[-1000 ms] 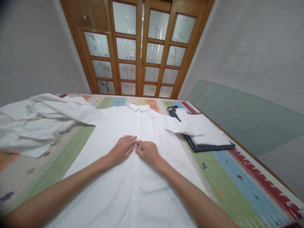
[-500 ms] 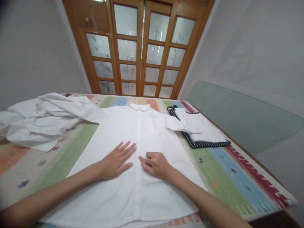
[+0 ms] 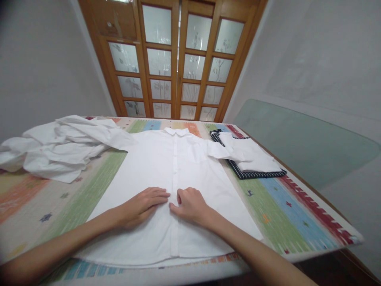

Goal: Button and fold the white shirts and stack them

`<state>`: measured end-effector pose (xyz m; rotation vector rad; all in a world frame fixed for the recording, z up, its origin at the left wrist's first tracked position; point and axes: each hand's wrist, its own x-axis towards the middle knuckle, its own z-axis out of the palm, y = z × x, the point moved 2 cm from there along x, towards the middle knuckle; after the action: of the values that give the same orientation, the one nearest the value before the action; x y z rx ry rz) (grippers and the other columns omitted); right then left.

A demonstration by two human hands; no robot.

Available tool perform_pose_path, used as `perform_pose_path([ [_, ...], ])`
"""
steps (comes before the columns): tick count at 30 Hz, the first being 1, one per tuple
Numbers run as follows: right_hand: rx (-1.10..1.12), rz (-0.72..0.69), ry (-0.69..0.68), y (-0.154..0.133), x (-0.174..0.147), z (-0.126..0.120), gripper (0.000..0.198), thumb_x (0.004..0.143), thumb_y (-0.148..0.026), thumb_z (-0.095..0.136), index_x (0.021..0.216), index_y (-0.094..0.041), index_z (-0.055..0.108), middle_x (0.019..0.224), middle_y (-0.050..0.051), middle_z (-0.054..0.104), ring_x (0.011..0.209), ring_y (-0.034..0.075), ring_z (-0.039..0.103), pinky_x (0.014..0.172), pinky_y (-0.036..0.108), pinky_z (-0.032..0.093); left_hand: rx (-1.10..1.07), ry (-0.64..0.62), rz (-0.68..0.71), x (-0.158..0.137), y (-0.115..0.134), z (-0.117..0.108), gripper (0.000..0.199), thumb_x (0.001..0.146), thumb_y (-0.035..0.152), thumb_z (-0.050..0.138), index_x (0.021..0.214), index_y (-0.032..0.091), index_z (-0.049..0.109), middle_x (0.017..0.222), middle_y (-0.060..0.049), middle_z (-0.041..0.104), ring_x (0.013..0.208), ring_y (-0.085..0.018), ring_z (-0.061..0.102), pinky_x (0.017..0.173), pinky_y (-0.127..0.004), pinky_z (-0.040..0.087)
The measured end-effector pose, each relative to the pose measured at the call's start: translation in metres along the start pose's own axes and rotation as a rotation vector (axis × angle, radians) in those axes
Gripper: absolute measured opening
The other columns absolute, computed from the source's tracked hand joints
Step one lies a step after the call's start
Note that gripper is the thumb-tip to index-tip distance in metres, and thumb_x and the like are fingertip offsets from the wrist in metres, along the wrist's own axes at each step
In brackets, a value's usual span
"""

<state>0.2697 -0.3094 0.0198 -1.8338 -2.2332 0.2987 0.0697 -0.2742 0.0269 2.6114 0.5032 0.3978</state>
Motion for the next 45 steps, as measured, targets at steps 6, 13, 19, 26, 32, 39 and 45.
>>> perform_pose_path([
  [6,0.232,0.043,-0.073,0.001,0.005,-0.012,0.014,0.073,-0.019,0.054,0.059,-0.018,0.056,0.055,0.0,0.058,0.055,0.012,0.052,0.055,0.024,0.03,0.034,0.08,-0.09,0.008,0.007,-0.002,0.028,0.091,0.019,0.045,0.109,0.018,0.066,0.106,-0.009,0.064,0.1,-0.021,0.057,0.09,-0.036,0.045],
  [13,0.819,0.137,-0.259,0.022,0.0,-0.003,0.007,0.075,-0.025,0.053,0.073,-0.019,0.056,0.043,-0.008,0.049,0.033,0.009,0.044,0.038,0.02,0.028,0.049,0.054,-0.149,0.03,0.012,0.015,0.021,0.09,0.023,0.05,0.101,0.019,0.068,0.09,-0.006,0.061,0.086,-0.017,0.057,0.078,-0.028,0.044],
  [19,0.981,0.117,-0.237,0.028,-0.005,0.006,0.016,0.075,-0.033,0.061,0.074,-0.017,0.059,0.046,-0.008,0.048,0.034,0.006,0.04,0.035,0.019,0.026,-0.034,0.073,-0.229,0.042,0.008,0.022,0.011,0.082,0.017,0.057,0.088,0.017,0.065,0.085,-0.003,0.061,0.078,-0.016,0.057,0.073,-0.026,0.043],
  [26,0.995,0.085,-0.204,0.027,-0.005,0.007,0.016,0.074,-0.032,0.065,0.073,-0.016,0.063,0.049,-0.008,0.047,0.04,0.005,0.037,0.041,0.019,0.028,-0.171,0.078,-0.333,0.048,0.007,0.018,0.011,0.076,0.013,0.057,0.083,0.017,0.065,0.077,0.0,0.063,0.07,-0.013,0.057,0.067,-0.024,0.042],
  [32,0.936,0.066,-0.159,0.028,-0.005,0.011,0.022,0.076,-0.036,0.066,0.076,-0.014,0.068,0.054,-0.004,0.053,0.05,0.008,0.042,0.048,0.02,0.03,-0.19,0.058,-0.379,0.05,0.009,0.013,0.014,0.077,0.014,0.052,0.08,0.017,0.066,0.072,0.0,0.066,0.068,-0.014,0.059,0.064,-0.023,0.04],
  [39,0.911,0.091,-0.115,0.027,-0.006,0.011,0.021,0.077,-0.033,0.065,0.078,-0.013,0.071,0.062,0.0,0.062,0.056,0.01,0.049,0.052,0.021,0.034,-0.353,0.057,-0.486,0.051,0.008,0.011,0.013,0.075,0.02,0.053,0.078,0.017,0.065,0.061,0.001,0.065,0.061,-0.015,0.063,0.061,-0.024,0.044],
  [45,0.941,0.127,-0.139,0.024,-0.006,0.008,0.019,0.078,-0.031,0.06,0.076,-0.014,0.069,0.058,-0.002,0.061,0.05,0.009,0.048,0.048,0.02,0.034,-0.632,0.079,-0.633,0.05,0.004,0.018,0.009,0.073,0.022,0.058,0.08,0.017,0.054,0.056,0.004,0.064,0.05,-0.015,0.065,0.05,-0.022,0.045],
])
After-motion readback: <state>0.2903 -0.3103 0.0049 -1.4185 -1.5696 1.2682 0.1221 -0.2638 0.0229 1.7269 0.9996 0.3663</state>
